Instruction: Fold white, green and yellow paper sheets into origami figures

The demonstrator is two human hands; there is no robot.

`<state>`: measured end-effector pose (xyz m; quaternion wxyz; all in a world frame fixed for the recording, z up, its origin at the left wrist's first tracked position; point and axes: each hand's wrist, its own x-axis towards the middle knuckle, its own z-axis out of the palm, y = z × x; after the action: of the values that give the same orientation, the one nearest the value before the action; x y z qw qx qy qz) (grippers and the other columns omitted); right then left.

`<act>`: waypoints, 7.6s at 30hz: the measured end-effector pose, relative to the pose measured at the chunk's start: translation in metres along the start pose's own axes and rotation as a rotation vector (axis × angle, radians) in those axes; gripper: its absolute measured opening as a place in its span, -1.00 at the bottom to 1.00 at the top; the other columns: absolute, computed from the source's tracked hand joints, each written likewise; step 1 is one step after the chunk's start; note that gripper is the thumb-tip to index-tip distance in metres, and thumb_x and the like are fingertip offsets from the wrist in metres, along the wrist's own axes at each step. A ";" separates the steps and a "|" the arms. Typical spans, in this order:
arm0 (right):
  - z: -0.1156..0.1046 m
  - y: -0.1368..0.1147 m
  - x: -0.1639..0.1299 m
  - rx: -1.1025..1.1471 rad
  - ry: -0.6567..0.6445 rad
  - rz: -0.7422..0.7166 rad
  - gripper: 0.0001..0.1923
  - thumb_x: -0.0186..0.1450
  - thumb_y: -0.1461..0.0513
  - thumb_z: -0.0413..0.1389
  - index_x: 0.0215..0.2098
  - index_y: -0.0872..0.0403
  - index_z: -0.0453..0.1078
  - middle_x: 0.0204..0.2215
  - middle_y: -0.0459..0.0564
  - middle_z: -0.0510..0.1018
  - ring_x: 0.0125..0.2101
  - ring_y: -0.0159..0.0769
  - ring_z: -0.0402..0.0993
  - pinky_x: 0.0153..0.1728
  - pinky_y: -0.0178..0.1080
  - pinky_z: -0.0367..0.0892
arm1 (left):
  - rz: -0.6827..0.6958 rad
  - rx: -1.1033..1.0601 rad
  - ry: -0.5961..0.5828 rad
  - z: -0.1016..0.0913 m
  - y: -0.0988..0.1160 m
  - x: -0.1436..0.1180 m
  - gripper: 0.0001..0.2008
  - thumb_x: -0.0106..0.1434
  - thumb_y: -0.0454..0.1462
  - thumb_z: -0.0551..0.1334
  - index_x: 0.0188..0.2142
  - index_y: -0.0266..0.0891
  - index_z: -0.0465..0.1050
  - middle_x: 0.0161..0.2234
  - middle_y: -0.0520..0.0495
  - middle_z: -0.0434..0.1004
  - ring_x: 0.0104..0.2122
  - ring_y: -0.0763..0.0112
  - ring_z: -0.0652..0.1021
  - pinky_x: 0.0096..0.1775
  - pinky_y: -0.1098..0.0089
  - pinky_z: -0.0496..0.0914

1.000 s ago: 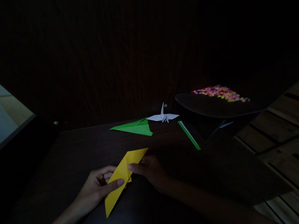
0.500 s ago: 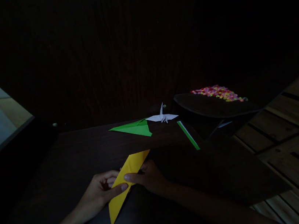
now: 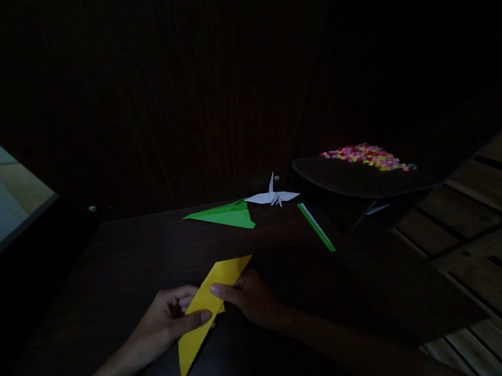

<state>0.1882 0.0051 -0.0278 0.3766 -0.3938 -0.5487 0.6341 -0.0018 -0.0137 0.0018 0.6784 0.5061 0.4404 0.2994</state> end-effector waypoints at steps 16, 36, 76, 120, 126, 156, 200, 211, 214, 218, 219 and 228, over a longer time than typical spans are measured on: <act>0.009 -0.006 -0.006 0.130 -0.063 -0.026 -0.66 0.26 0.03 0.13 -0.12 0.03 0.54 -0.18 0.01 0.61 -0.13 -0.11 0.53 -0.02 -0.09 0.35 | -0.096 0.036 -0.160 -0.003 -0.002 -0.003 -0.74 0.09 -0.13 0.37 -0.46 -0.33 0.50 -0.52 -0.05 0.54 -0.55 0.44 0.52 -0.47 0.44 0.39; 0.003 -0.012 -0.003 0.194 0.072 -0.005 -0.45 0.24 -0.12 0.08 -0.06 0.12 0.50 -0.15 0.15 0.60 -0.10 0.04 0.51 -0.04 0.02 0.34 | -0.147 -0.024 -0.158 -0.002 0.003 -0.008 -0.71 0.08 -0.13 0.38 -0.39 -0.36 0.48 -0.53 -0.03 0.53 -0.60 0.49 0.51 -0.52 0.48 0.39; 0.012 -0.015 -0.001 0.221 0.081 -0.015 -0.52 0.21 -0.06 0.15 -0.16 0.17 0.49 -0.19 0.19 0.62 -0.15 -0.02 0.55 -0.07 -0.02 0.38 | -0.084 -0.171 -0.208 0.004 -0.004 -0.006 -0.66 0.15 -0.12 0.35 -0.22 -0.37 0.50 -0.29 -0.20 0.61 -0.30 0.28 0.61 -0.26 0.31 0.48; -0.028 -0.015 0.022 0.322 0.268 -0.062 -0.38 0.18 -0.17 0.10 -0.15 0.19 0.51 -0.25 0.20 0.63 -0.09 0.12 0.51 -0.12 0.04 0.41 | -0.051 -0.132 -0.140 -0.006 -0.011 -0.002 -0.71 0.02 -0.21 0.44 -0.33 -0.38 0.52 -0.42 -0.13 0.62 -0.47 0.43 0.54 -0.36 0.43 0.35; -0.031 -0.010 0.023 0.340 0.302 -0.059 -0.39 0.19 -0.16 0.10 -0.12 0.18 0.50 -0.26 0.19 0.64 -0.12 0.10 0.53 -0.11 0.04 0.41 | -0.100 -0.106 -0.079 -0.006 -0.008 -0.003 -0.69 0.05 -0.15 0.41 -0.34 -0.37 0.51 -0.40 -0.17 0.64 -0.40 0.32 0.60 -0.31 0.35 0.44; -0.016 -0.002 0.010 0.103 0.170 -0.015 -0.73 0.03 0.17 0.33 -0.32 0.09 0.46 -0.34 -0.02 0.62 -0.31 -0.20 0.55 -0.26 -0.19 0.43 | -0.024 0.049 0.037 -0.004 -0.001 0.001 -0.67 0.18 -0.07 0.28 -0.35 -0.34 0.54 -0.50 -0.08 0.60 -0.49 0.38 0.54 -0.41 0.45 0.34; 0.001 -0.006 0.001 0.012 -0.092 0.041 -0.76 0.08 0.13 0.25 -0.44 0.17 0.48 -0.58 -0.07 0.49 -0.64 -0.45 0.31 -0.61 -0.38 0.23 | 0.113 0.147 -0.105 0.006 0.009 -0.004 -0.71 0.21 -0.12 0.26 -0.22 -0.29 0.59 -0.30 -0.09 0.59 -0.27 0.26 0.52 -0.25 0.41 0.34; -0.001 -0.007 0.006 0.014 -0.041 -0.009 -0.80 0.11 0.19 0.19 -0.35 0.15 0.46 -0.50 -0.07 0.50 -0.63 -0.49 0.27 -0.61 -0.40 0.18 | 0.003 -0.010 -0.111 0.003 0.000 0.000 -0.66 0.17 -0.11 0.31 -0.17 -0.31 0.56 -0.40 -0.06 0.58 -0.45 0.40 0.50 -0.40 0.46 0.31; -0.002 -0.008 0.005 0.008 -0.043 -0.024 -0.79 0.12 0.17 0.18 -0.33 0.14 0.44 -0.48 -0.07 0.50 -0.60 -0.47 0.30 -0.61 -0.40 0.19 | 0.026 -0.008 -0.099 0.003 0.000 0.000 -0.68 0.17 -0.11 0.31 -0.18 -0.30 0.58 -0.41 -0.04 0.59 -0.45 0.41 0.50 -0.41 0.47 0.30; -0.001 -0.007 0.003 -0.038 -0.096 -0.032 -0.81 0.15 0.14 0.19 -0.38 0.13 0.43 -0.51 -0.09 0.47 -0.56 -0.43 0.35 -0.56 -0.38 0.24 | 0.079 0.021 -0.048 0.004 0.003 0.000 -0.68 0.20 -0.09 0.28 -0.23 -0.30 0.60 -0.40 -0.06 0.60 -0.41 0.35 0.52 -0.39 0.44 0.32; -0.001 -0.007 0.002 -0.056 -0.102 -0.035 -0.81 0.16 0.13 0.18 -0.42 0.12 0.42 -0.55 -0.11 0.45 -0.57 -0.43 0.34 -0.55 -0.38 0.25 | 0.091 0.031 -0.044 0.004 0.004 0.000 -0.68 0.20 -0.09 0.27 -0.25 -0.30 0.61 -0.39 -0.07 0.61 -0.39 0.33 0.52 -0.37 0.44 0.33; -0.002 -0.004 0.002 -0.046 -0.168 0.019 -0.76 0.17 0.12 0.13 -0.55 0.09 0.32 -0.63 -0.18 0.34 -0.57 -0.42 0.25 -0.51 -0.36 0.17 | 0.104 0.034 0.009 0.001 -0.001 0.001 -0.71 0.19 -0.10 0.27 -0.36 -0.33 0.57 -0.50 -0.05 0.56 -0.51 0.38 0.50 -0.39 0.41 0.36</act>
<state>0.1894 0.0080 -0.0242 0.3143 -0.3528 -0.5889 0.6557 -0.0009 -0.0138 0.0007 0.6511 0.5386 0.4216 0.3289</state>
